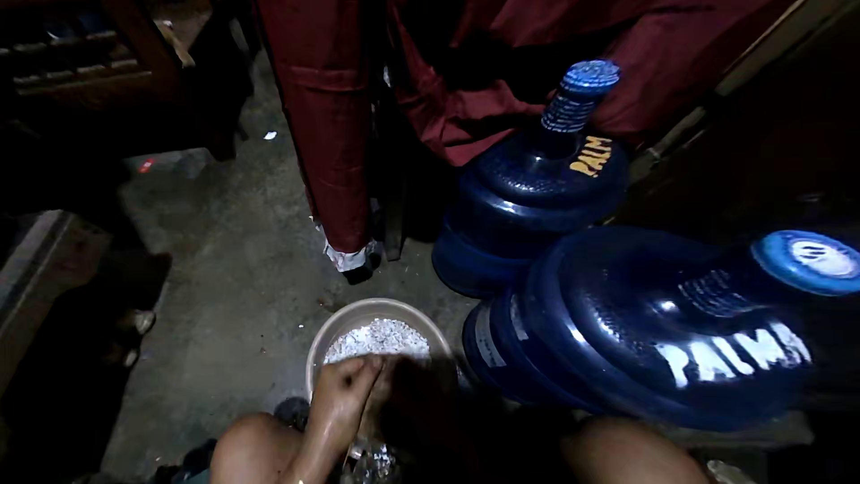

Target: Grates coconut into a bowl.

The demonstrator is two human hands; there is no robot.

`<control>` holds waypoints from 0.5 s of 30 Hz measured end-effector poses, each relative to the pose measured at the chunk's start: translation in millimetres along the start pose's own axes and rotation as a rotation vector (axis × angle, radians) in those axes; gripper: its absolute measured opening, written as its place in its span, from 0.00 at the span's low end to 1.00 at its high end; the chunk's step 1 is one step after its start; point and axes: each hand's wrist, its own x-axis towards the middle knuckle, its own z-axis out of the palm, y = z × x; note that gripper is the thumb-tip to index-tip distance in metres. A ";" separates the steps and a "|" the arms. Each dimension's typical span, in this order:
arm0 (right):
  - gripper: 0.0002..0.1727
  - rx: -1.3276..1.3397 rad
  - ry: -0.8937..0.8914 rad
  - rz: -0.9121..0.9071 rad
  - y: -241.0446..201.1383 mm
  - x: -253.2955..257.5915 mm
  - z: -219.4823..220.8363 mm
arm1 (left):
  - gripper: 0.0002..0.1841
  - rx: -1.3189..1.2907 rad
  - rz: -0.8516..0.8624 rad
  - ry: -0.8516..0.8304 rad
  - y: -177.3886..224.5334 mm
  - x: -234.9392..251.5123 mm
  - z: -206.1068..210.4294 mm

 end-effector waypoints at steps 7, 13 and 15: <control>0.28 0.105 -0.245 0.400 23.1 79.0 7.3 | 0.26 0.078 -0.400 -0.012 -56.0 73.3 11.3; 0.47 0.083 -0.365 0.406 -9.5 78.6 -33.4 | 0.41 -0.220 -0.414 -0.198 1.7 62.5 -9.7; 0.35 0.080 -0.372 0.128 -4.7 48.9 -22.6 | 0.38 -0.069 -0.276 -0.187 17.1 25.7 -14.2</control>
